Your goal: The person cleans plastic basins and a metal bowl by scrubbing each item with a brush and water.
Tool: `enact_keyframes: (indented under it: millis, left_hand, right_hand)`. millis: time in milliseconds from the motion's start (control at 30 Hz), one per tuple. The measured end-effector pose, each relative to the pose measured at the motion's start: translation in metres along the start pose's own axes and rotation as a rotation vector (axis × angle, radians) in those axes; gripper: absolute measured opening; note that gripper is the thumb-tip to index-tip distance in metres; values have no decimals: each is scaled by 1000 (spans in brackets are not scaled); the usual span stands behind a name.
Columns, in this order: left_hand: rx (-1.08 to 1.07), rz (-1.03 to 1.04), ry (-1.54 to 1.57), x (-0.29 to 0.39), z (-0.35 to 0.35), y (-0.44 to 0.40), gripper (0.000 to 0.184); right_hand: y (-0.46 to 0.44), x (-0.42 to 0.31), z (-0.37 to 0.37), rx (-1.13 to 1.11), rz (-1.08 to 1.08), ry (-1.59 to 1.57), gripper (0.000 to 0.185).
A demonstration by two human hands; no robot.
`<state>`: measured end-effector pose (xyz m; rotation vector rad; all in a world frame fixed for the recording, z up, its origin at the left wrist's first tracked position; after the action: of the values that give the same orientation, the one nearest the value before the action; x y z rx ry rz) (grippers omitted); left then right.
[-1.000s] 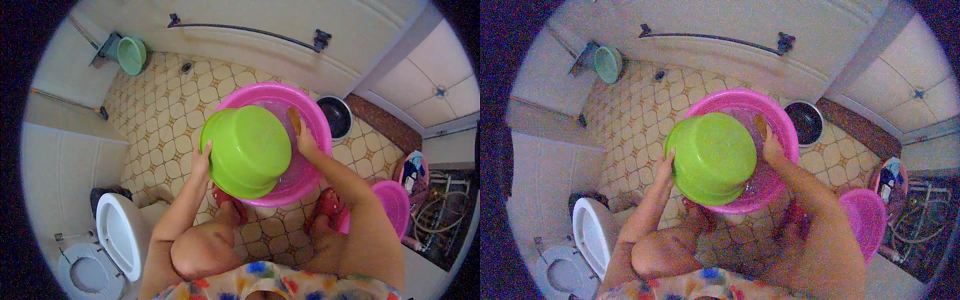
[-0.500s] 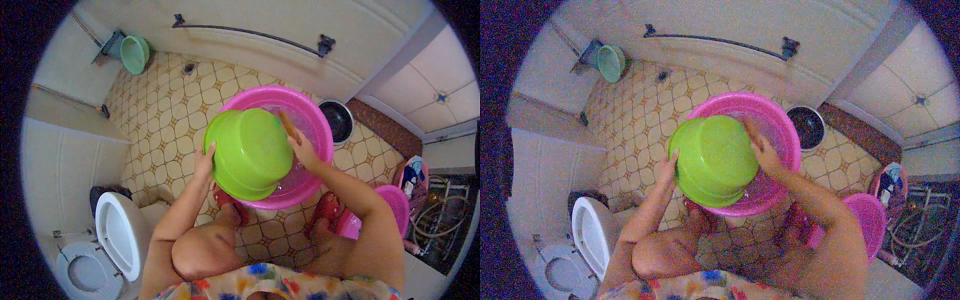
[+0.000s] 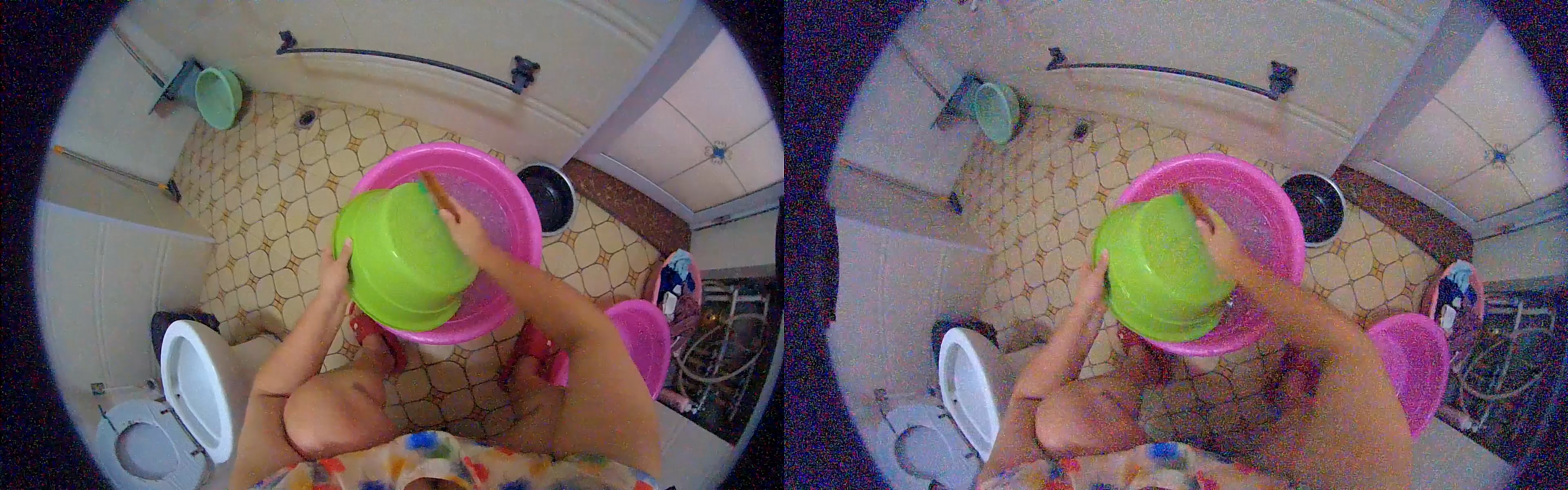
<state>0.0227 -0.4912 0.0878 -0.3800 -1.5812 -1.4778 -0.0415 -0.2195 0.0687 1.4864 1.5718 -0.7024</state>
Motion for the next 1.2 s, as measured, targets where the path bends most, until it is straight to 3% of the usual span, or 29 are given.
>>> enact_keyframes:
  millis: [33,133,200,367,467,500,633,733,800,900,1100,1200]
  left_hand:
    - [-12,-2,0,1,2,2,32]
    - [1,-32,21,-2,1,0,31]
    - [4,-48,24,-6,-1,-3,31]
    - [37,-25,-24,-9,-3,-5,34]
    - [17,-17,32,-7,-4,-7,36]
    - [2,-16,4,-7,-5,-9,36]
    - [9,-22,-38,-2,-1,0,36]
    - [-17,13,-23,5,4,5,36]
    - [-35,25,-18,4,4,2,35]
    - [7,-5,-34,-2,-2,-1,34]
    - [60,-14,-70,8,4,10,31]
    - [52,-15,-65,8,7,8,30]
  right_hand:
    - [-1,12,-8,5,114,-16,49]
    - [26,28,-37,70,1,-71,43]
    - [34,72,-48,-19,63,-10,41]
    - [32,136,-5,46,186,-24,38]
    - [21,143,16,32,195,-256,38]
    - [26,101,-4,97,118,-296,38]
    - [35,72,-27,223,-38,-180,39]
    - [70,28,-15,1,-185,-336,43]
    - [109,-17,-12,-158,-245,-204,47]
    - [154,-45,3,-454,-156,-111,51]
    - [175,15,13,-88,-29,-163,57]
    - [144,56,-5,-23,249,-68,59]
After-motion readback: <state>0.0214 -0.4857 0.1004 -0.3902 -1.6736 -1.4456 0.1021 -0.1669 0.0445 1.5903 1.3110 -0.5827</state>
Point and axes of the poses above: each hand's wrist, its own y-axis away from the middle knuckle, its own z-axis out of the palm, x = y × z, the point moved 6 cm from there along -y, towards the middle knuckle, and after that the axes turned 9 degrees about -z, right-handed, at the moved point
